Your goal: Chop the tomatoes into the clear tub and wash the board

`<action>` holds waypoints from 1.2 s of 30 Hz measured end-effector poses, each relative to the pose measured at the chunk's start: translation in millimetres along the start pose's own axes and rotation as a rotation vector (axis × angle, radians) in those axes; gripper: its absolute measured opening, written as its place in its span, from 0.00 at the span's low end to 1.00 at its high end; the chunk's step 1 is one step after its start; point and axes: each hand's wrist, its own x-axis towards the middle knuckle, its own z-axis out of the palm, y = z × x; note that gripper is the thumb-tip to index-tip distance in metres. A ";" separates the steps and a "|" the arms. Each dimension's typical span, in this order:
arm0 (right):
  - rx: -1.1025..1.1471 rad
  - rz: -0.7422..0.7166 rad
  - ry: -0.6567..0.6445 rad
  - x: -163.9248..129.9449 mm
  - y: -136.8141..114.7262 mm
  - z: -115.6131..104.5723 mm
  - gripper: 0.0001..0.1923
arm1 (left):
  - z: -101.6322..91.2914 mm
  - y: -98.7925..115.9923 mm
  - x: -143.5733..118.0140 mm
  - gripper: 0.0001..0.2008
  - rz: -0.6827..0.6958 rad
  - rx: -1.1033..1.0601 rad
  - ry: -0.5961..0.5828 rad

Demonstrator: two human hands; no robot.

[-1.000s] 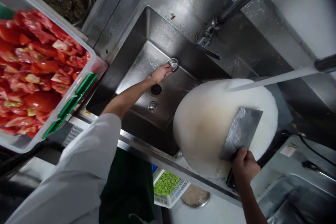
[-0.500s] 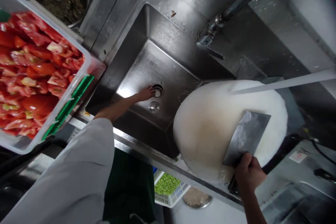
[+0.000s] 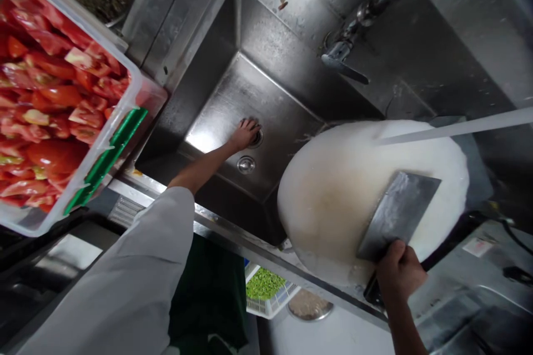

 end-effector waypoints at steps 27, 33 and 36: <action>-0.012 0.072 -0.018 -1.1 -8.3 -3.5 0.23 | -9.1 -10.2 -39.8 0.46 0.101 0.009 -0.167; -0.003 0.061 -0.027 -1.0 -9.9 -3.4 0.23 | -10.4 -22.7 -16.2 0.43 0.104 -0.052 -0.116; -0.007 0.071 -0.023 -0.4 -7.9 -2.8 0.22 | -1.5 -21.0 -14.6 0.34 0.057 -0.066 -0.072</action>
